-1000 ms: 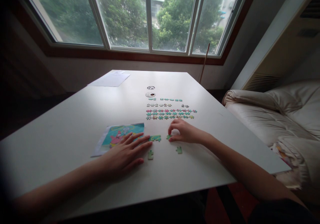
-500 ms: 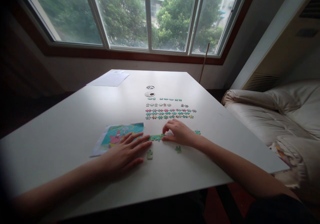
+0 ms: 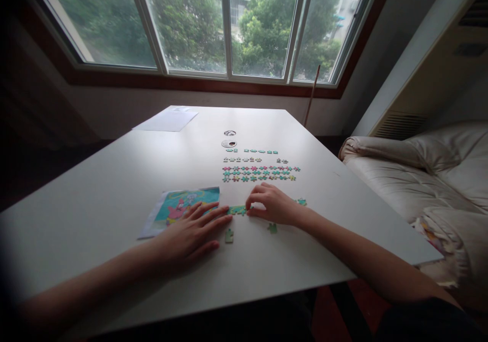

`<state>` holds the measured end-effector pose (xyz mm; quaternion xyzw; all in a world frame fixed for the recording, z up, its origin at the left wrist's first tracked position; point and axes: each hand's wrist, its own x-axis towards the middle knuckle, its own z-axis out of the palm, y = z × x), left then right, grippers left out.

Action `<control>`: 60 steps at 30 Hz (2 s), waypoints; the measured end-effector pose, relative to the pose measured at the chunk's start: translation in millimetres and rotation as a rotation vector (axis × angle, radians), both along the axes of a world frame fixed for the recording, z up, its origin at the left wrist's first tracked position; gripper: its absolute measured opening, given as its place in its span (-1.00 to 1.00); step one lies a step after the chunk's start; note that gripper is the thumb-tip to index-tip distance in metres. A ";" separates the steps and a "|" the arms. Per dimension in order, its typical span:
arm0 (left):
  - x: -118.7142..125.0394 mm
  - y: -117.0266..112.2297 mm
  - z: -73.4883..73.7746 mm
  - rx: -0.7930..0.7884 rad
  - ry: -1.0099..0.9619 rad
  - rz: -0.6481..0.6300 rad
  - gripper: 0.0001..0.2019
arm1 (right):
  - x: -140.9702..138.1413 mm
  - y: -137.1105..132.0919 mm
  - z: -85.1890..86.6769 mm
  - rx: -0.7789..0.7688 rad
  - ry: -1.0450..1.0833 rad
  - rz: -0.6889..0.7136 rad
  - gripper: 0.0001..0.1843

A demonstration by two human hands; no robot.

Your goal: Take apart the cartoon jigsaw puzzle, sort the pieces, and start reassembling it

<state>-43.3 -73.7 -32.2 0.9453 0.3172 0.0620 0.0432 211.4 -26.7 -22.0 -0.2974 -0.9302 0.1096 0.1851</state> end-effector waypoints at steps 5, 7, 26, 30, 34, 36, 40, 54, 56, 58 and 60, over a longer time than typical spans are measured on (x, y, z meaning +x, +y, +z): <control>0.0 -0.1 1.0 -0.008 0.019 -0.002 -0.53 | 0.1 -0.8 1.2 0.000 0.019 0.047 -0.86; -0.1 -0.3 1.2 -0.011 0.018 -0.002 -0.53 | 0.6 -0.7 1.1 0.003 0.008 0.048 -0.85; -0.6 -0.9 3.7 -0.028 0.042 0.010 -0.52 | 35.0 18.8 14.4 0.063 -0.022 -0.113 -0.73; -1.1 -0.1 2.4 -0.027 0.042 0.006 -0.52 | 82.8 39.1 23.4 0.005 -0.177 -0.342 -0.75; -0.8 1.2 0.7 -0.016 0.039 0.002 -0.53 | 120.6 48.0 31.2 -0.169 -0.312 -0.489 -0.73; -0.2 1.7 0.3 -0.017 0.041 0.003 -0.53 | 130.1 48.6 35.1 -0.244 -0.346 -0.493 -0.71; 1.1 2.6 0.2 -0.019 0.052 0.005 -0.53 | 138.3 48.1 42.0 -0.315 -0.397 -0.526 -0.66; 1.7 2.8 -0.1 -0.022 0.034 0.005 -0.53 | 136.0 45.6 44.9 -0.443 -0.408 -0.454 -0.69; 1.6 2.7 -0.7 -0.020 0.034 0.005 -0.53 | 133.5 44.2 45.4 -0.458 -0.401 -0.428 -0.70; 1.2 2.6 -1.1 -0.015 0.040 0.006 -0.53 | 132.0 42.7 45.8 -0.471 -0.393 -0.411 -0.71; 1.0 2.5 -0.8 -0.012 0.048 0.006 -0.53 | 131.2 41.7 45.9 -0.482 -0.384 -0.395 -0.72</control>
